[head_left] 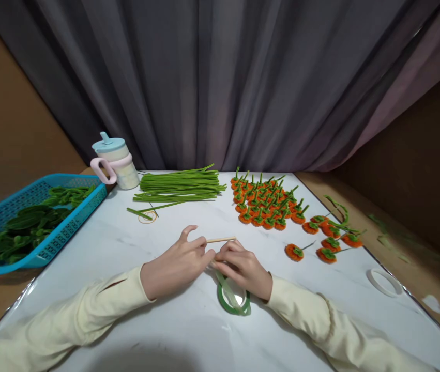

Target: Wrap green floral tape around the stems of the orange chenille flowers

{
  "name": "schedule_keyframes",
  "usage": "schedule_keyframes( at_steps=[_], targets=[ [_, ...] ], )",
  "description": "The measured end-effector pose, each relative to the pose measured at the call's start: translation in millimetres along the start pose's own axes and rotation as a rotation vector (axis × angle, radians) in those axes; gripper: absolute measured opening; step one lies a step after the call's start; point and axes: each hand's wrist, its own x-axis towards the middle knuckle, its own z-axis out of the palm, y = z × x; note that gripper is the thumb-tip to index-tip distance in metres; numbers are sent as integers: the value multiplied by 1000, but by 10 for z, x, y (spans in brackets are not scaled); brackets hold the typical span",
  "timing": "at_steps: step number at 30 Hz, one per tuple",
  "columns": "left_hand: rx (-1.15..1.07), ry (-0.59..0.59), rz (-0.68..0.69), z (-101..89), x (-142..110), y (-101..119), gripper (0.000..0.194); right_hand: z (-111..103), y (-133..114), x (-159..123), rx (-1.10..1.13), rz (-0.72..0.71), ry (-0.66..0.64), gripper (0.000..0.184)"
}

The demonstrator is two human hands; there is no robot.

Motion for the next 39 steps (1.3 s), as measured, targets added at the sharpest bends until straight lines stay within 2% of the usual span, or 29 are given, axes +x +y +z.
schedule_keyframes(
  at_steps=[5,10,17,21,25,29,33,39],
  targets=[
    [-3,6,-9,-1,8,-9,26,15,-20,-7,57,151,-16,29],
    [-77,-72,27,-23,-2,-7,27,10,-45,15,188,283,-36,28],
    [-162,-96,24,-34,0,-5,25,5,-69,23,321,361,-38,33],
    [-179,-109,66,-55,9,1,25,-13,-79,32,307,303,-68,30],
    [-162,-191,78,-72,10,19,21,-33,-80,45,219,142,-84,32],
    [-95,-220,93,-102,10,30,18,-32,-68,39,143,16,-111,35],
    [-103,-197,139,-155,10,5,12,-19,-57,20,111,37,-87,30],
    [-161,-113,120,-159,0,-25,21,-14,-83,28,225,148,-80,30]
  ],
)
